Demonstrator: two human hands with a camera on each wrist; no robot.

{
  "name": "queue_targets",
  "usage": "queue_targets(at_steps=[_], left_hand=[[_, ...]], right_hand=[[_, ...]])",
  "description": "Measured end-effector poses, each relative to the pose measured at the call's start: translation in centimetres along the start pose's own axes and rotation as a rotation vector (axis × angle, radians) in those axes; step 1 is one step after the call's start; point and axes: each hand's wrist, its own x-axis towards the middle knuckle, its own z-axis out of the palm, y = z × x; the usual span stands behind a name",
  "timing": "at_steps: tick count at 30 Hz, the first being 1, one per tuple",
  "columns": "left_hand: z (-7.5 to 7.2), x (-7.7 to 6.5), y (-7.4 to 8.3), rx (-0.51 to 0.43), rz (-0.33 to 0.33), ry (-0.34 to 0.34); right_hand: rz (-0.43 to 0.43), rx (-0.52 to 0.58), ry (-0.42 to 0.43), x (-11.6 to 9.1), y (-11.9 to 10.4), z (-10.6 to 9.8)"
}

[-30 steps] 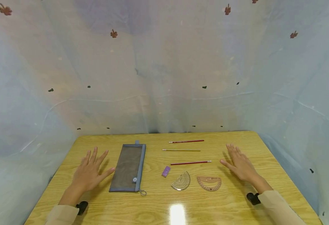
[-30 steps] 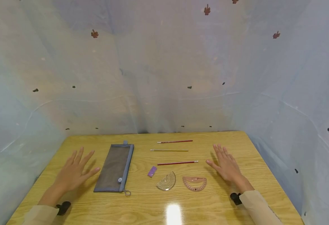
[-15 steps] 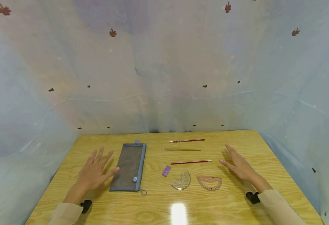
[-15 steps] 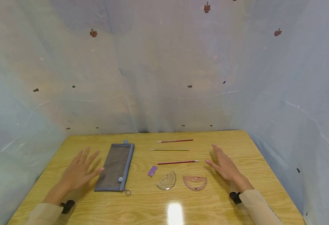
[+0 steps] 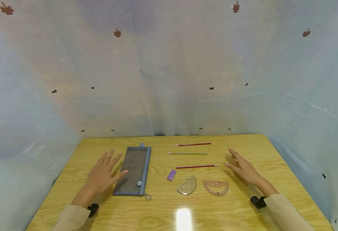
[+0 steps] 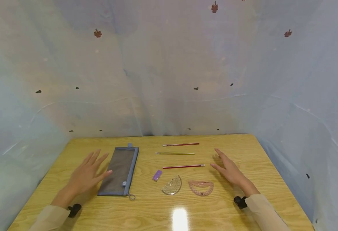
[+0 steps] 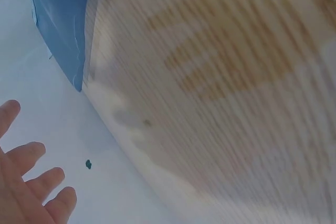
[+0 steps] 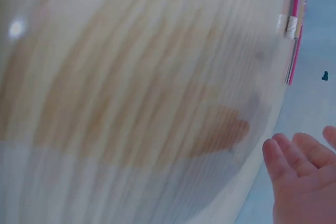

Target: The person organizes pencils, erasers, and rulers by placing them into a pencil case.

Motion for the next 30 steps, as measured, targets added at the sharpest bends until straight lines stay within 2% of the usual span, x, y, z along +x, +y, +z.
queue_targets(at_steps=[8, 14, 18, 23, 30], left_hand=[[0.6, 0.5, 0.7, 0.006, 0.011, 0.04], [1.0, 1.1, 1.2, -0.022, 0.02, 0.042], [1.3, 1.5, 1.8, -0.052, 0.042, 0.051], [1.5, 2.0, 2.3, -0.163, 0.051, 0.067], [1.6, 2.5, 2.8, -0.224, 0.047, 0.085]], right_hand=[[-0.079, 0.122, 0.041, 0.4, 0.0, 0.3], [-0.132, 0.141, 0.07, 0.8, 0.0, 0.5], [-0.098, 0.159, 0.057, 1.2, 0.0, 0.6], [-0.028, 0.19, 0.023, 1.7, -0.2, 0.5], [-0.006, 0.244, 0.002, 2.4, -0.4, 0.5]])
